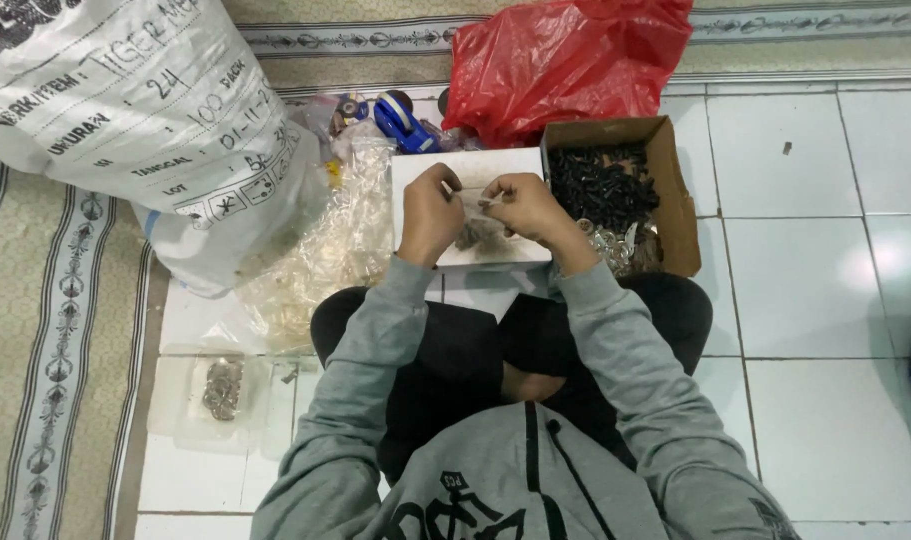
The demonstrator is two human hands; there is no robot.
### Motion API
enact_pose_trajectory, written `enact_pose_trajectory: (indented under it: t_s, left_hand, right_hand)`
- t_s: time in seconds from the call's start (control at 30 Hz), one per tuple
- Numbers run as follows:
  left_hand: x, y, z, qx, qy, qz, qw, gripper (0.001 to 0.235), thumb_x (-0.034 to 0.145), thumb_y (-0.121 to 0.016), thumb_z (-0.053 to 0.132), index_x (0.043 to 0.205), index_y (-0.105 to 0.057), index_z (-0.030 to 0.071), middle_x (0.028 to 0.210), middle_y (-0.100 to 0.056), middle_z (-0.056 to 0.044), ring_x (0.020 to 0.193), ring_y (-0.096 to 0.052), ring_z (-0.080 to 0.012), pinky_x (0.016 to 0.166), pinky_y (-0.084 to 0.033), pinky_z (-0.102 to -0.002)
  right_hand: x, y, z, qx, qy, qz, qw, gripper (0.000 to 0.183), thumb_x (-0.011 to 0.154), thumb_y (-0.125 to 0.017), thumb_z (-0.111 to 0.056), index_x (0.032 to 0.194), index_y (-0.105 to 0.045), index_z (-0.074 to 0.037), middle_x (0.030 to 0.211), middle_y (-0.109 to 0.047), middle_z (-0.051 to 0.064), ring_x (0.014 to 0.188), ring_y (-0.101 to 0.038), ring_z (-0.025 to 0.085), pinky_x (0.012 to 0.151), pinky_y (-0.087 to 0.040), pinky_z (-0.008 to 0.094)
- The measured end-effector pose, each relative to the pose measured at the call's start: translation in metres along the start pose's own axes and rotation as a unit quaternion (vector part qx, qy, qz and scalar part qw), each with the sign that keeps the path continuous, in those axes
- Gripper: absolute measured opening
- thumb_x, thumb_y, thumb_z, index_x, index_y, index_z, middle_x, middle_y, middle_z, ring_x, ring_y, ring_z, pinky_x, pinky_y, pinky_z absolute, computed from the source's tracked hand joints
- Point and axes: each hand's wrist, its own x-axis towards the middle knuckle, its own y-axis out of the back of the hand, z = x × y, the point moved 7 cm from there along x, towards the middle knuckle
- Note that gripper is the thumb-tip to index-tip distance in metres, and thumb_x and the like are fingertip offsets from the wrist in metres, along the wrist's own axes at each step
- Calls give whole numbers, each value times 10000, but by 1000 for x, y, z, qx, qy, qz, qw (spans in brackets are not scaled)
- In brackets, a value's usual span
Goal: Assembling metal bearings into fidget spinner frames and packaging them into plastic bags.
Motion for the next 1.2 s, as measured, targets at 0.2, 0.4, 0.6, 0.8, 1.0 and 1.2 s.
enact_pose_trajectory:
  t_s: [0.2, 0.4, 0.6, 0.8, 1.0, 1.2]
  left_hand:
    - [36, -51, -58, 116, 22, -203, 972, 422, 789, -695, -51, 1210, -708, -36, 995, -718, -327, 992, -731, -462, 792, -614, -531]
    - [80, 1, -7, 100, -96, -49, 989, 315, 814, -581, -39, 956, -804, 132, 891, -667, -189, 915, -702, -404, 804, -587, -467]
    - [33, 2, 30, 188, -163, -51, 967, 358, 777, -580, -188, 1049, -768, -52, 1137, -616, -311, 1144, -610, -487, 985, -536, -518]
    - [5, -128, -171, 355, -147, -168, 908, 188, 873, -678, 169, 1041, -758, 138, 1155, -659, -106, 1142, -611, -323, 937, -511, -475]
    - [53, -73, -107, 274, -141, -21, 951, 618, 908, -532, 204, 1489, -486, 0, 1524, -417, -302, 1404, -433, -498, 1121, -409, -641]
    - [38, -105, -137, 410, -141, -197, 879, 657, 1018, -408, 451, 1617, -380, 181, 1725, -232, -109, 1594, -139, -356, 1282, -67, -580]
  right_hand:
    - [22, 0, 20, -101, -59, -14, 993, 278, 861, -660, -43, 1115, -751, 27, 749, -711, 228, 514, -700, 230, 478, -601, 322]
    - [34, 12, -53, -130, 104, 65, 984, 323, 928, -572, -77, 1202, -742, -54, 824, -760, 129, 760, -773, 213, 694, -611, 352]
    - [45, -10, -16, -270, 203, 70, 939, 349, 963, -508, -109, 1207, -756, -78, 991, -732, 186, 979, -726, 393, 884, -562, 486]
    - [-10, -55, 23, -445, 185, 40, 875, 242, 832, -604, -46, 1000, -758, 37, 996, -611, 193, 991, -634, 387, 801, -577, 461]
    - [17, -63, 122, -449, 241, 36, 859, 239, 815, -602, -20, 1003, -742, 29, 944, -636, 191, 964, -644, 380, 786, -572, 425]
    - [-5, -55, 96, -422, 223, 31, 878, 233, 890, -590, -76, 1053, -749, -28, 921, -637, 134, 905, -655, 324, 739, -554, 384]
